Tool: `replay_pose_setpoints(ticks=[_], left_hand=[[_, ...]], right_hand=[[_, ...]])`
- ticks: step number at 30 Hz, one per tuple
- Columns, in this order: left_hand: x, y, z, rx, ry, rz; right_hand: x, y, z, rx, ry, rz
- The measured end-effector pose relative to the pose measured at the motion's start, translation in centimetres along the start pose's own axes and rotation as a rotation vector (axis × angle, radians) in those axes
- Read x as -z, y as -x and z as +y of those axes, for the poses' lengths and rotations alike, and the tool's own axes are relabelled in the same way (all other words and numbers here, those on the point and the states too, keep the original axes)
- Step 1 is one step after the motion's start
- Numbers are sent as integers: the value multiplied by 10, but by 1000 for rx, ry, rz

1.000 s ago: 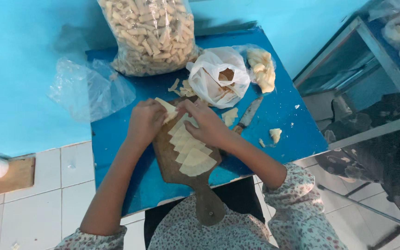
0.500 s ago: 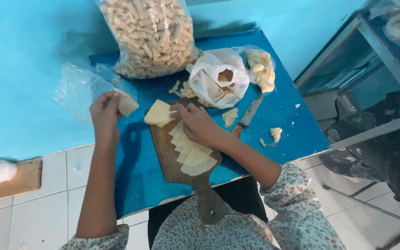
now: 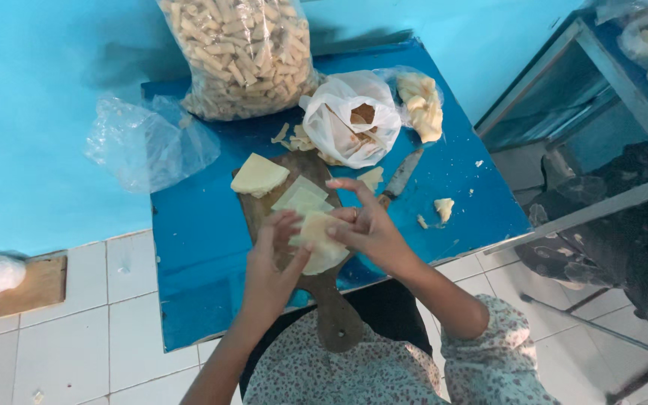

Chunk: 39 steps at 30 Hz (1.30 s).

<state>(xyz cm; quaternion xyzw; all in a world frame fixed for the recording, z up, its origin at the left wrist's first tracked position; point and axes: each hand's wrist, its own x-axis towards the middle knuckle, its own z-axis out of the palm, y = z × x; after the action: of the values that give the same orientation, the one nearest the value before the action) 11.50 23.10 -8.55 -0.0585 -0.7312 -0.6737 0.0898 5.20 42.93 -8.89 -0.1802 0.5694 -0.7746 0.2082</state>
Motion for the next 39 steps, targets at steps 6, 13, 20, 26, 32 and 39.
replay_pose_setpoints(ticks=[6,13,20,26,32,39], left_hand=[[-4,23,-31,266,-129,-82],[-14,34,-31,92,-574,-55],[-14,32,-12,138,-730,-52],[19,-14,-4,-249,-1074,38],[44,-122,-26,-380,-955,-46],[42,-138,-34,-338,-930,-52]], right_hand=[[0,26,22,0,338,94],[0,28,40,-4,667,160],[-6,28,33,-29,827,173],[-3,17,11,404,1081,234],[10,-44,-2,323,951,58],[11,-98,15,497,1057,-50]])
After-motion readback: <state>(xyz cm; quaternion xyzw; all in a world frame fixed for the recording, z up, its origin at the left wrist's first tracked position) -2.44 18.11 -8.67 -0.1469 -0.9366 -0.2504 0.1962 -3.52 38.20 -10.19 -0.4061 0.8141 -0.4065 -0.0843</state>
